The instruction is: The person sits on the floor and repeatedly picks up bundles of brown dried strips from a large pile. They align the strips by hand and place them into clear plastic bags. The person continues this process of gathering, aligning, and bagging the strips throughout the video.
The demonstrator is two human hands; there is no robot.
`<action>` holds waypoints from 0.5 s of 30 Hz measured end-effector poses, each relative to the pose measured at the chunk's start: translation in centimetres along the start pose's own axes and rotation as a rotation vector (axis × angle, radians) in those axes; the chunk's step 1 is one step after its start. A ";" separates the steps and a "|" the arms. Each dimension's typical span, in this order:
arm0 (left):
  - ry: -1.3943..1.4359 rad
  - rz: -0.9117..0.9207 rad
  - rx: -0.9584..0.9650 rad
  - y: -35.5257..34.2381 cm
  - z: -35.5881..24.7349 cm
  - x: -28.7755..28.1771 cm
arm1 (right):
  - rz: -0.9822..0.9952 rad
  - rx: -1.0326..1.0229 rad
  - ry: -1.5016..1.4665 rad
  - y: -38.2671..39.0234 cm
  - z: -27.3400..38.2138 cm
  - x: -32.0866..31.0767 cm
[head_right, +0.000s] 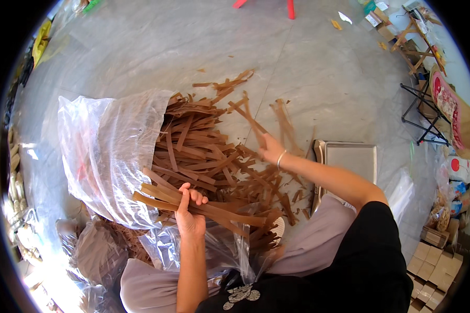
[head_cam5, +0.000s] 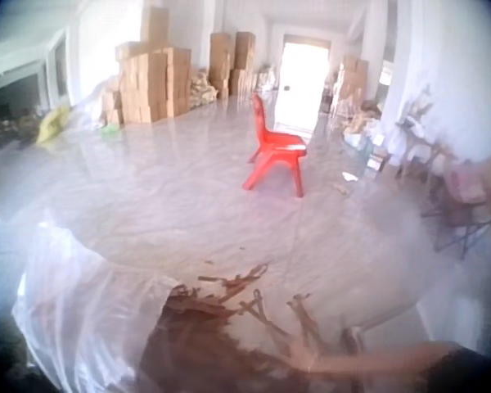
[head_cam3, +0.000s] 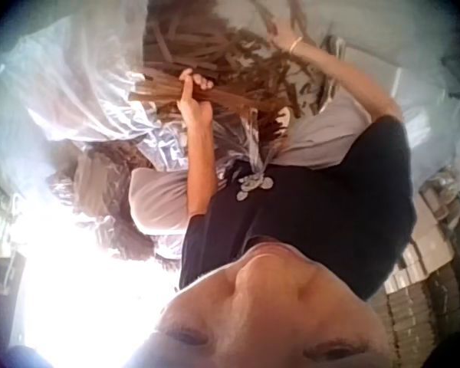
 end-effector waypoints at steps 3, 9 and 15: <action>-0.145 -0.072 -0.002 0.5 -0.2 1.7 | 0.155 -0.324 0.148 6.7 3.8 0.2; -0.162 -0.033 0.016 0.9 0.4 2.6 | 0.802 -0.634 0.433 12.9 7.3 0.2; -0.117 -0.026 0.020 0.4 1.1 1.0 | 0.647 -0.350 0.001 2.1 1.9 -0.8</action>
Point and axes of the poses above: each hand's wrist, its own y-axis away from the middle knuckle, its own x-axis out of the palm, z = x × y, the point moved 1 cm from there along -y, towards the middle knuckle, and after that the axes turned 7 degrees about -z, right-handed, at the moved point
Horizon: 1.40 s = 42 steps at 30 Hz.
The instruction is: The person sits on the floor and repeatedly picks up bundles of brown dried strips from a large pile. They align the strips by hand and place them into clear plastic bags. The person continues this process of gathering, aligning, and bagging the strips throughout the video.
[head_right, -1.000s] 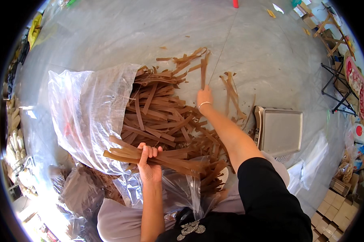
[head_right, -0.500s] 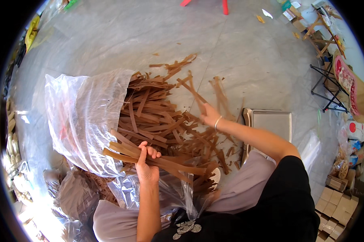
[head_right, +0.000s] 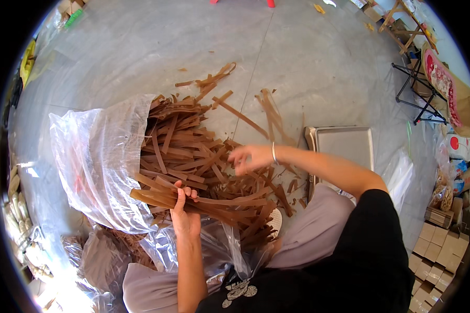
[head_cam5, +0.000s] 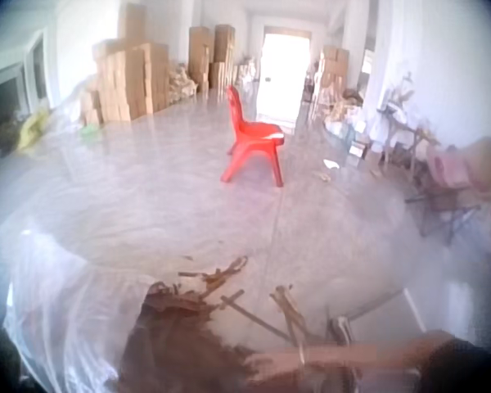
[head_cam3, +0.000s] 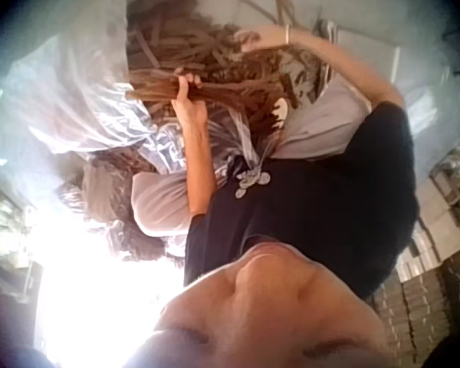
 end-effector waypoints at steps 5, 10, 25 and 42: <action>0.053 -0.021 -0.011 -0.3 0.1 -0.3 | -0.485 0.904 0.863 -4.1 -5.8 -6.0; 0.027 -0.022 -0.002 -0.4 -0.1 0.0 | -0.733 0.811 0.886 -5.0 -6.8 -3.6; 0.057 -0.069 -0.032 -0.3 -0.3 -0.8 | -0.195 0.552 -0.014 -3.8 -2.2 -3.2; 0.112 -0.030 -0.041 1.3 -0.3 -0.1 | 0.305 0.151 0.030 2.7 10.6 4.2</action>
Point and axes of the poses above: each hand's wrist, its own y-axis away from the middle knuckle, its own x-axis out of the palm, z = x × y, the point moved 1 cm from there along -y, towards the middle knuckle, and after that the axes turned 7 degrees about -z, right-handed, at the moved point
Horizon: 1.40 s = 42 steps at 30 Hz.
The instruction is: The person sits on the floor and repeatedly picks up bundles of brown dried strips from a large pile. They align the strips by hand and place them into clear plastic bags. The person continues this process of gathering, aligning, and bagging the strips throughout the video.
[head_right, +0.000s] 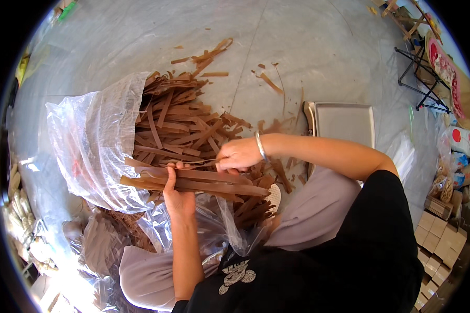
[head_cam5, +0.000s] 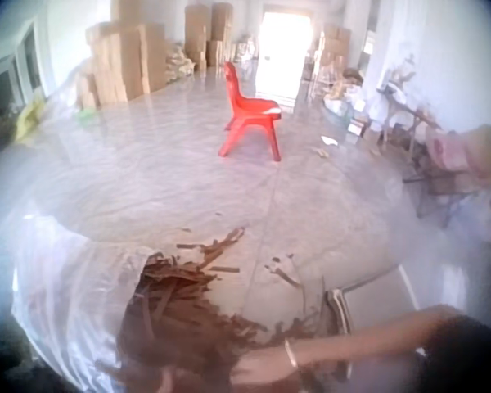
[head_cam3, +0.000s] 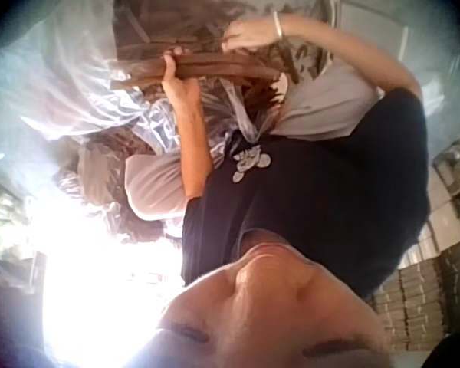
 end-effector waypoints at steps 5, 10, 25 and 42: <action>-0.085 0.007 0.066 1.0 -0.2 1.7 | -0.139 -0.213 0.411 -1.7 0.7 2.9; -0.039 -0.002 0.037 0.0 -0.9 -0.2 | -0.075 -0.179 -0.161 -1.6 -1.4 1.5; 0.035 0.016 0.027 0.6 -2.9 -1.9 | -0.205 0.177 1.347 -0.3 -23.1 -4.9; -0.036 -0.103 0.052 1.3 -1.6 -1.6 | -0.205 -0.379 0.326 -2.3 2.6 4.0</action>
Point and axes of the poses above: each hand's wrist, its own y-axis away from the middle knuckle, its own x-axis out of the palm, z = x × y, the point moved 1 cm from there along -y, towards the middle knuckle, and after that the axes turned 7 degrees about -z, right-handed, at the moved point
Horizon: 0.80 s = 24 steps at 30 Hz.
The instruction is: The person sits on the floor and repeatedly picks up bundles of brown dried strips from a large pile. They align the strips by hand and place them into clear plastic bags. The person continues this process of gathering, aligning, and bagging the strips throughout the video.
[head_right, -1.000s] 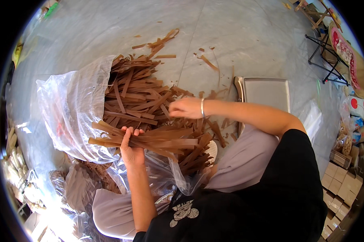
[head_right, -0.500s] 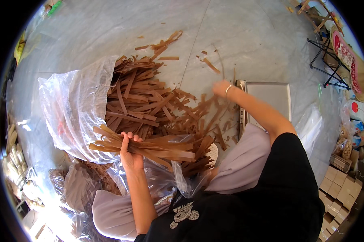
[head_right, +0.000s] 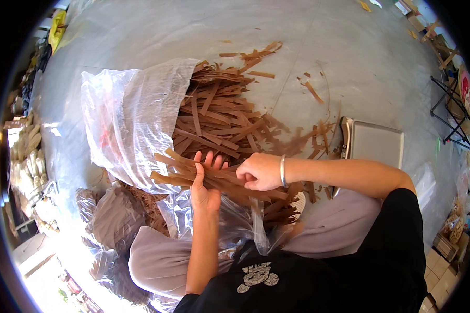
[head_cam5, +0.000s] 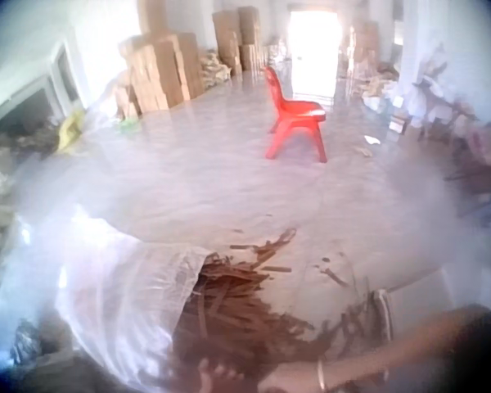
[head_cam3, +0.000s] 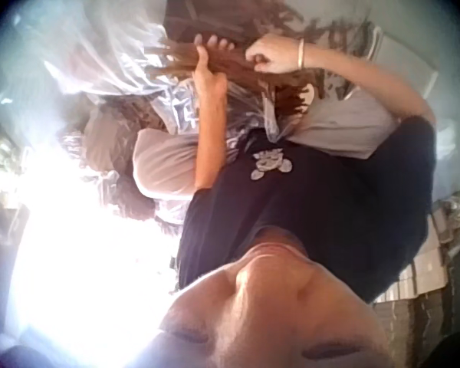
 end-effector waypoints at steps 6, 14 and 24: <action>0.184 -0.057 0.089 -1.0 -1.0 -2.5 | -0.305 0.108 0.267 -9.0 -5.4 -2.1; 0.201 -0.097 0.071 -0.5 -1.2 -2.6 | -0.304 0.440 0.530 -19.6 -8.8 0.7; 0.196 -0.088 0.029 -0.7 -1.5 -2.5 | -0.196 0.528 0.585 -18.8 -9.9 -2.0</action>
Point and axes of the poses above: each hand's wrist, its own y-axis away from the middle knuckle, its own x-axis out of the palm, z = x × y, the point moved 1 cm from there along -y, towards the middle knuckle, and after that the axes turned 7 degrees about -z, right-handed, at the moved point
